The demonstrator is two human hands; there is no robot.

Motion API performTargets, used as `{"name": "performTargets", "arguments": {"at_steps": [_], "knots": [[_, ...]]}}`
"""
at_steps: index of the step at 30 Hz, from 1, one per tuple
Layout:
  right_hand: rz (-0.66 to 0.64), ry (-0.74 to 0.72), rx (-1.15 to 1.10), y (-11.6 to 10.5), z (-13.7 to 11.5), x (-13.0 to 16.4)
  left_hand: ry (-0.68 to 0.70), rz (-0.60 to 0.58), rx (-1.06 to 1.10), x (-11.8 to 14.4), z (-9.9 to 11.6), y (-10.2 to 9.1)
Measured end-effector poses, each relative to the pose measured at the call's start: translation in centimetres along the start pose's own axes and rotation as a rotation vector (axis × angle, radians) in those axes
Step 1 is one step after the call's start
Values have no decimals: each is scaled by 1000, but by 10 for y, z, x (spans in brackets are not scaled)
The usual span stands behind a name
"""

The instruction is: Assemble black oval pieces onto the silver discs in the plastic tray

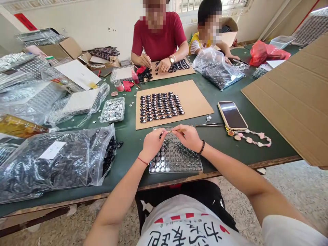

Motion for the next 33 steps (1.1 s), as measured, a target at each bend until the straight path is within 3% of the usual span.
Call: {"name": "performTargets", "arguments": {"at_steps": [8, 20, 23, 28, 33], "knots": [[29, 72, 127, -2, -1, 0, -217, -52, 188, -3, -7, 1], [10, 149, 142, -2, -2, -1, -249, -8, 183, -7, -13, -6], [63, 263, 75, -3, 1, -3, -375, -15, 346, -9, -18, -6], [137, 493, -93, -7, -3, 0, -508, -215, 693, 3, -3, -3], [89, 512, 35, -15, -5, 4, -545, -201, 842, 12, 5, 1]]}}
Point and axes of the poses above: each hand's wrist, its own x-axis away from the middle knuckle, its own y-axis out of the palm, z = x × y, the point moved 1 cm from there along -x, towards the middle knuckle, and after that the axes turned 14 degrees about z, right-handed, at the moved point
